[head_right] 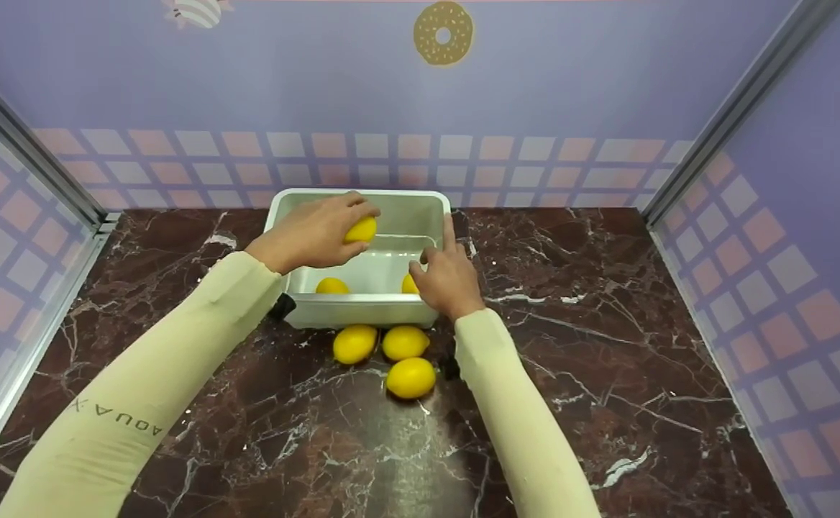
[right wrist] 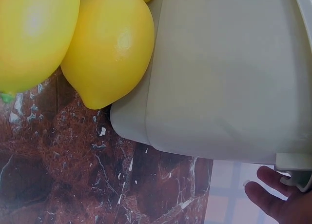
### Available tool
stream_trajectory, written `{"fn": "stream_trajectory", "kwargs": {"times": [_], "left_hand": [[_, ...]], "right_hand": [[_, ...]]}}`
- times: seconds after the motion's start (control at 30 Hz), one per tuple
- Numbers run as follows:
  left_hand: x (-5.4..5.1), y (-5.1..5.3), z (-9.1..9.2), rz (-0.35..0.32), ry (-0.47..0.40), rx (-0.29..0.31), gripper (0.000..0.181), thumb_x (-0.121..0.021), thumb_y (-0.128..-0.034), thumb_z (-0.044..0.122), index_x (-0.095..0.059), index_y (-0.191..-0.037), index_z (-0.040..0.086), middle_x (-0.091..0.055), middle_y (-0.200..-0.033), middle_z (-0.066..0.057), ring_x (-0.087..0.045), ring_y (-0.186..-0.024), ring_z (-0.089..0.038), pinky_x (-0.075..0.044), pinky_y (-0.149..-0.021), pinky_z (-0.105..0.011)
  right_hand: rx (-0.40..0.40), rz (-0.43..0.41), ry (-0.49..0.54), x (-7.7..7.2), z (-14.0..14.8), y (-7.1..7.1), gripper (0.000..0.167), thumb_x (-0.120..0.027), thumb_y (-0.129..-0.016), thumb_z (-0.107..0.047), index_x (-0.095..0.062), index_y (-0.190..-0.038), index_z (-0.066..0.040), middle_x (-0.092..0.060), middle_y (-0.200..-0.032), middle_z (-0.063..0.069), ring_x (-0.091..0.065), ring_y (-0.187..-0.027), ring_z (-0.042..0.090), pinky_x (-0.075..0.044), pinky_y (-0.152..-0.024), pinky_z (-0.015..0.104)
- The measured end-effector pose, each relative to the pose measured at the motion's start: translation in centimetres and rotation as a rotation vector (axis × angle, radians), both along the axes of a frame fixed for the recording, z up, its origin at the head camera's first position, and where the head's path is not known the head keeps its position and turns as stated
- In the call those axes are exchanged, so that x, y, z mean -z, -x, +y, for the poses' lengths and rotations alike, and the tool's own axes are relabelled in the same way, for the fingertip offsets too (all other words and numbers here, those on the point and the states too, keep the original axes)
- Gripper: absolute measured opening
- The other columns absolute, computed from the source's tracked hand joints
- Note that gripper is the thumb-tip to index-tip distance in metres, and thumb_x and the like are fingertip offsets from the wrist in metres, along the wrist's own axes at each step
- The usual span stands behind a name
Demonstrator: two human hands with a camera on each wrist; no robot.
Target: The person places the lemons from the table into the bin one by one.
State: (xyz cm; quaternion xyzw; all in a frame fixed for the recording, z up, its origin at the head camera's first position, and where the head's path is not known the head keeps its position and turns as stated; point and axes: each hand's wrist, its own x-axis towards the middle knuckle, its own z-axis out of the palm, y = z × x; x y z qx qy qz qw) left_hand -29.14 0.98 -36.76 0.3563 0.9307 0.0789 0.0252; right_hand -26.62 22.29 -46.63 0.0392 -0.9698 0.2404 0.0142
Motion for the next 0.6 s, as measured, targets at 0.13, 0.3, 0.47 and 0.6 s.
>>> {"fn": "stream_trajectory", "kwargs": {"times": [0.13,0.3,0.47,0.6], "left_hand": [[0.1,0.32,0.03,-0.004,0.011,0.001,0.044,-0.056,-0.094,0.026,-0.052,-0.135,0.012,-0.054,-0.128,-0.011,-0.057,-0.105,-0.026,-0.05,-0.095,-0.039],[0.16,0.53,0.07,-0.01,0.014,-0.005,0.045,-0.057,-0.0937,0.025,-0.051,-0.136,0.011,-0.053,-0.131,-0.012,-0.057,-0.108,-0.026,-0.049,-0.097,-0.04],[0.2,0.75,0.2,-0.029,0.015,-0.016,0.047,-0.058,-0.0931,0.026,-0.05,-0.137,0.011,-0.052,-0.133,-0.011,-0.056,-0.112,-0.027,-0.048,-0.099,-0.041],[0.26,0.95,0.24,-0.045,0.013,-0.024,0.048,-0.059,-0.0931,0.026,-0.05,-0.138,0.012,-0.052,-0.133,-0.012,-0.056,-0.11,-0.026,-0.049,-0.098,-0.041]], "right_hand": [[0.001,-0.003,-0.005,0.01,-0.01,0.05,0.032,-0.056,-0.093,-0.034,-0.069,-0.1,-0.006,-0.001,-0.164,0.007,-0.04,-0.134,0.04,-0.036,-0.109,0.051],[-0.002,0.0,-0.01,0.0,-0.01,0.07,0.032,-0.056,-0.093,-0.034,-0.069,-0.1,-0.006,-0.001,-0.164,0.007,-0.039,-0.135,0.04,-0.036,-0.11,0.051],[0.0,0.001,-0.01,0.05,0.03,0.04,0.031,-0.056,-0.093,-0.034,-0.069,-0.1,-0.006,-0.001,-0.164,0.007,-0.041,-0.132,0.04,-0.036,-0.109,0.051],[0.003,-0.003,-0.003,0.08,0.02,0.03,0.031,-0.056,-0.093,-0.034,-0.069,-0.099,-0.006,-0.001,-0.165,0.006,-0.041,-0.133,0.04,-0.035,-0.11,0.052]]}}
